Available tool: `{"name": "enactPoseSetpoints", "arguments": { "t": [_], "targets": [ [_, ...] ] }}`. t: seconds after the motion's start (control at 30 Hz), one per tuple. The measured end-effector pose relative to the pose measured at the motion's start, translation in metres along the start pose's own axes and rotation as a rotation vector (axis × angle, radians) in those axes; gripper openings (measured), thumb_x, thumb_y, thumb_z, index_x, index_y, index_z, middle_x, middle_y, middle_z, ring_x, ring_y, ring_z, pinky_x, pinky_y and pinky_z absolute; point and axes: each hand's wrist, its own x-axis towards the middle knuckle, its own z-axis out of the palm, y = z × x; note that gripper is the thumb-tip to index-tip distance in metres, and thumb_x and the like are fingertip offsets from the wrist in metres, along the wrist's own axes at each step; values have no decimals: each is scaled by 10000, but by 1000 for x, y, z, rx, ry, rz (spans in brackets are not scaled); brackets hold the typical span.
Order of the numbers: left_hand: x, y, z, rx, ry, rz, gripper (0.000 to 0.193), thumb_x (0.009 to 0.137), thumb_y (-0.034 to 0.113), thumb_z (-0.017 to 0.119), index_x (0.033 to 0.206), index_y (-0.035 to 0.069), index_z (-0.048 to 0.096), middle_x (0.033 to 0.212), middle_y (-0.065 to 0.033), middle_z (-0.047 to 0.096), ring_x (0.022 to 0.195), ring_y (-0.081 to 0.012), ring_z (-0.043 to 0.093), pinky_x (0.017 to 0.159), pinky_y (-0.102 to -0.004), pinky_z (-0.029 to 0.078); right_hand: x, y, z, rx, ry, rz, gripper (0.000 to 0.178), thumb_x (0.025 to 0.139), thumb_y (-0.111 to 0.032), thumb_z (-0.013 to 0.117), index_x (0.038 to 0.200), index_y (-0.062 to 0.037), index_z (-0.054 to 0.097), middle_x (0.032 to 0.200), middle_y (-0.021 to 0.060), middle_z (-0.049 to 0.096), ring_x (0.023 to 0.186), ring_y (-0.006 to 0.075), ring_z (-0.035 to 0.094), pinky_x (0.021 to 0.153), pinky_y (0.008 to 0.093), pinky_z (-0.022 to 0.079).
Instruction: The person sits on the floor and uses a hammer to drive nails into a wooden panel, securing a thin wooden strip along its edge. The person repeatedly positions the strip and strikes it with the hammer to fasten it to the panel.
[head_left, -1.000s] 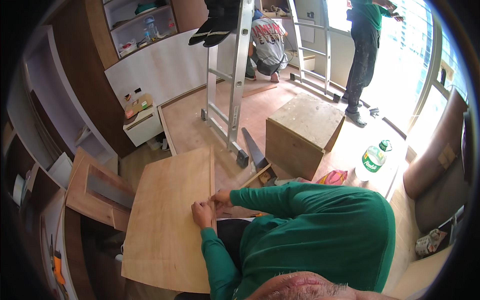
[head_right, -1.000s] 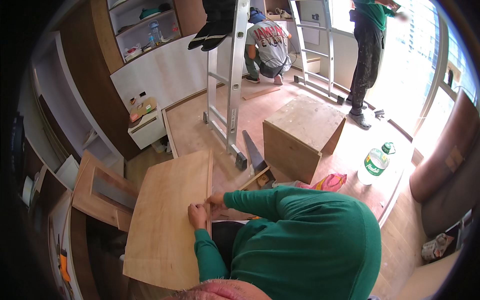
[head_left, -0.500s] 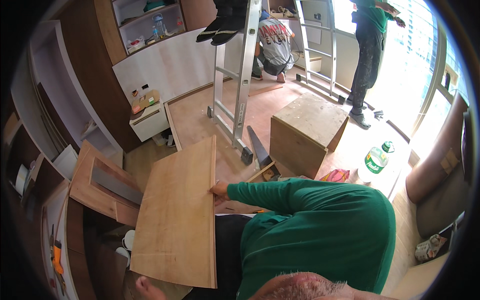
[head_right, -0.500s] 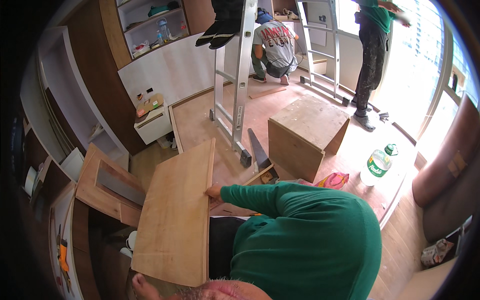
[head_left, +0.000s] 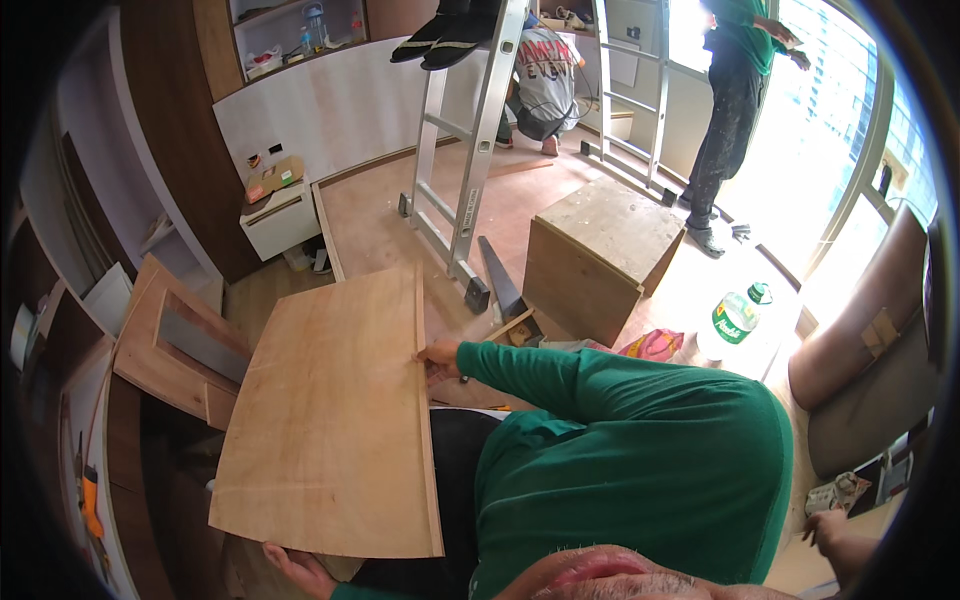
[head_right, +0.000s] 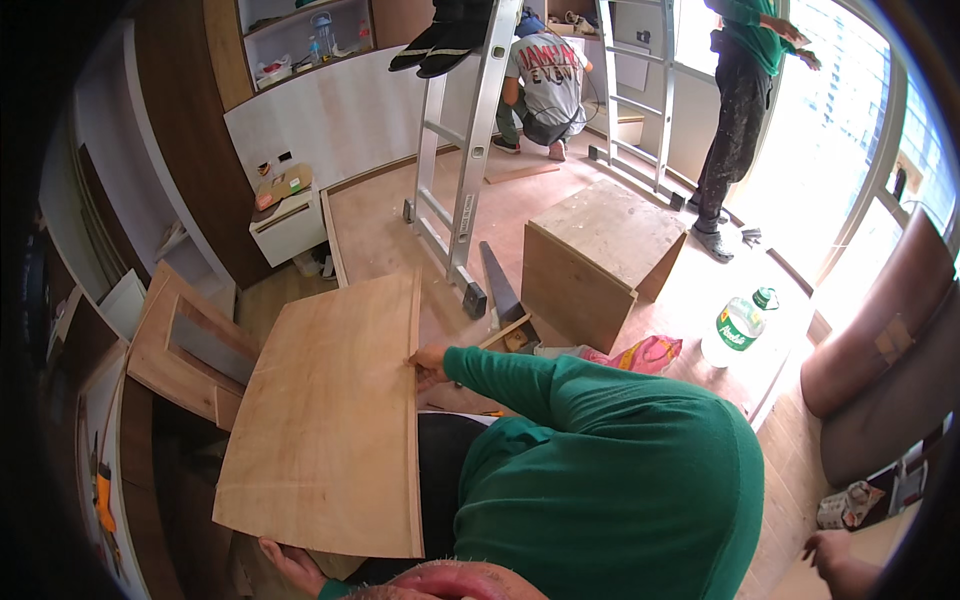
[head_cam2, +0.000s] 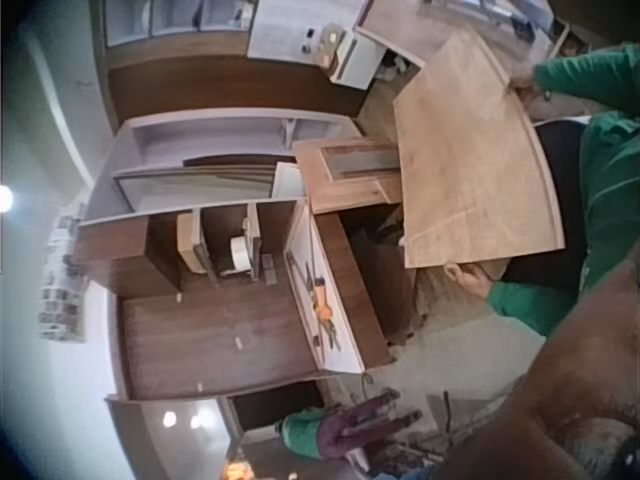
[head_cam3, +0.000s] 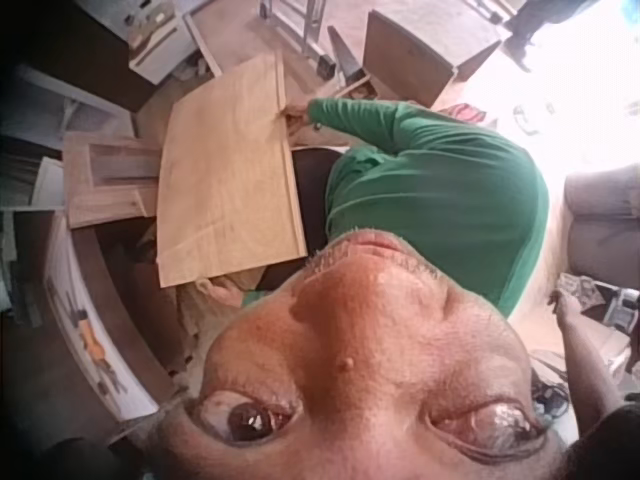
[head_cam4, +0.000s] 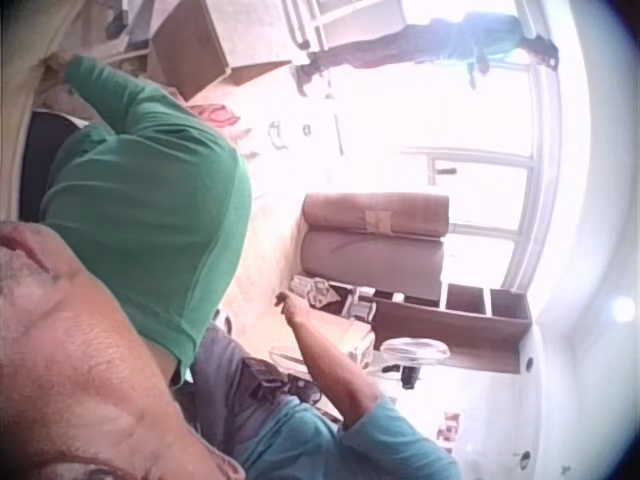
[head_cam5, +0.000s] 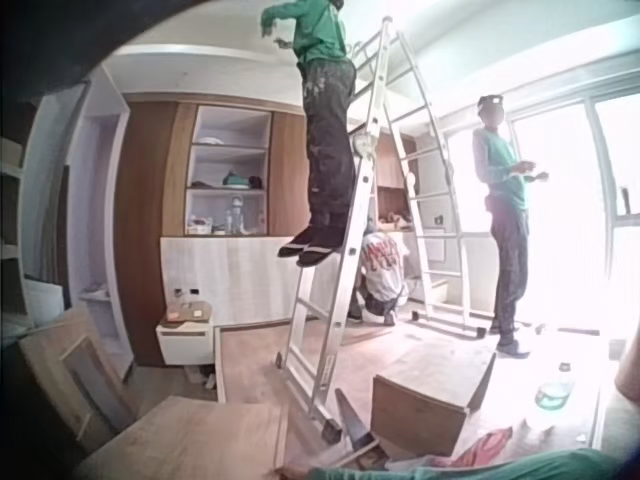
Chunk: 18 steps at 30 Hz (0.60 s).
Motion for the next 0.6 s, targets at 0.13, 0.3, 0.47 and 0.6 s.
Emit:
{"name": "enactPoseSetpoints", "arguments": {
  "t": [0.13, 0.3, 0.47, 0.6],
  "targets": [
    [18, -30, -49, 581, -235, 331, 793, 1035, 683, 520, 1464, 17, 553, 1424, -255, 542, 1264, -410, 536, 1065, -593, 433, 3, 12, 0, 8, -3, 38, 317, 1086, -199, 604, 1349, -22, 615, 1267, 165, 723, 1060, 313, 755, 871, 481, 648],
    [42, -39, -96, 882, -273, 599, 909, 1025, 743, 468, 1593, 35, 431, 1537, -320, 406, 1386, -512, 431, 1132, -656, 373, 0, 13, 32, 11, -23, 35, 346, 1101, -203, 580, 1386, -7, 596, 1306, 170, 703, 1160, 330, 725, 984, 547, 621],
    [45, -58, -73, 767, -197, 679, 692, 1107, 551, 442, 1528, 3, 476, 1467, -317, 489, 1339, -463, 493, 1109, -617, 420, 3, 30, 16, 30, 16, 39, 365, 1109, -234, 589, 1395, -5, 591, 1353, 166, 676, 1235, 328, 686, 1066, 555, 564],
    [45, -54, -57, 697, -122, 691, 487, 1161, 351, 425, 1452, -26, 529, 1405, -297, 557, 1298, -420, 539, 1088, -567, 459, 2, 26, 14, 27, -52, 61, 374, 1112, -240, 595, 1394, 6, 587, 1372, 165, 663, 1229, 322, 684, 1054, 539, 561]
  ]
}}
